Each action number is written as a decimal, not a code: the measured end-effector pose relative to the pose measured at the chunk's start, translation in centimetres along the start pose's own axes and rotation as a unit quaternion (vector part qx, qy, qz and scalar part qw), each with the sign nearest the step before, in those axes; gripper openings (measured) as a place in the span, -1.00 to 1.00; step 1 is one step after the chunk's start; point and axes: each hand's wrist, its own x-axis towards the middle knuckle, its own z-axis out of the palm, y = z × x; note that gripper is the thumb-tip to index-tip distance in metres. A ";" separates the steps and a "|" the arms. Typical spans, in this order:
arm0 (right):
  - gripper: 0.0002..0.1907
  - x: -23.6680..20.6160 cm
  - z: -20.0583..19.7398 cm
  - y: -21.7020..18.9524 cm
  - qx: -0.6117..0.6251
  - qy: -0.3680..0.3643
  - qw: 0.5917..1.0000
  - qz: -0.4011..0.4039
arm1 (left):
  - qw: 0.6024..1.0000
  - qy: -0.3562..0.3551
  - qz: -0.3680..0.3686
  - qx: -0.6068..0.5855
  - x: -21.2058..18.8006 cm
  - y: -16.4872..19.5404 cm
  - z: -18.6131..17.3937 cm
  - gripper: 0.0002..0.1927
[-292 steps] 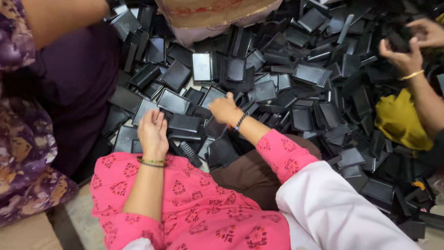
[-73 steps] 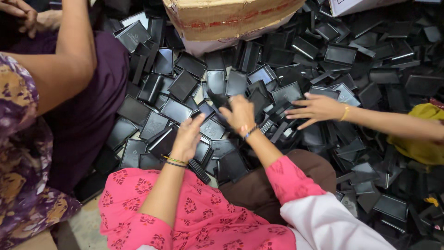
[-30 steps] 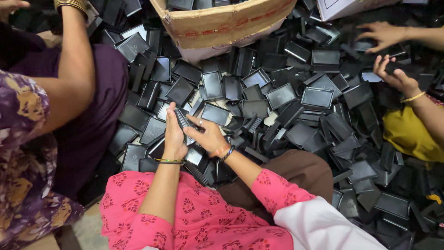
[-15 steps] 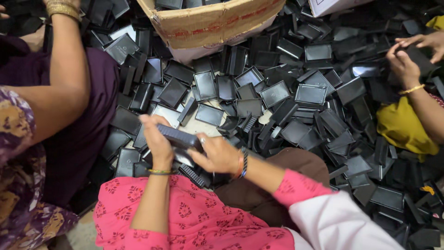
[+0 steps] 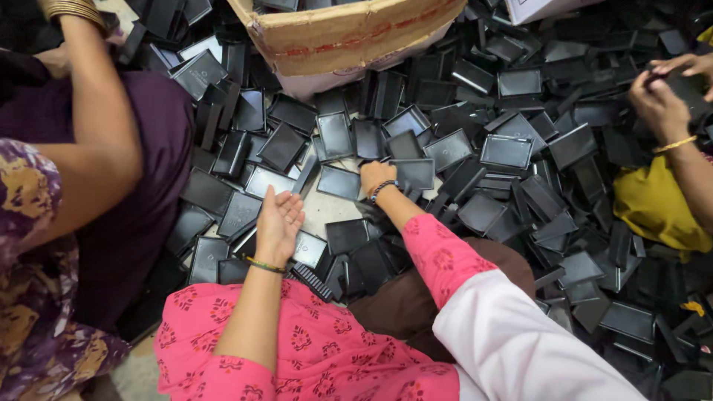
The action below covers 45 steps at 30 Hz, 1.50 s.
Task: The person sits on the floor among a large pile of black plastic components, picks up parts one at a time, turns them over in both hands, and places them into a cardboard box. They continue this pick-inspect-place cycle throughout, and near the end handle and reposition the boxes.
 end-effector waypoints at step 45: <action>-0.36 3.5 -3.4 -16.0 0.269 0.306 0.857 -0.316 | 0.957 0.105 0.214 -0.164 1.6 2.8 -2.8 -0.83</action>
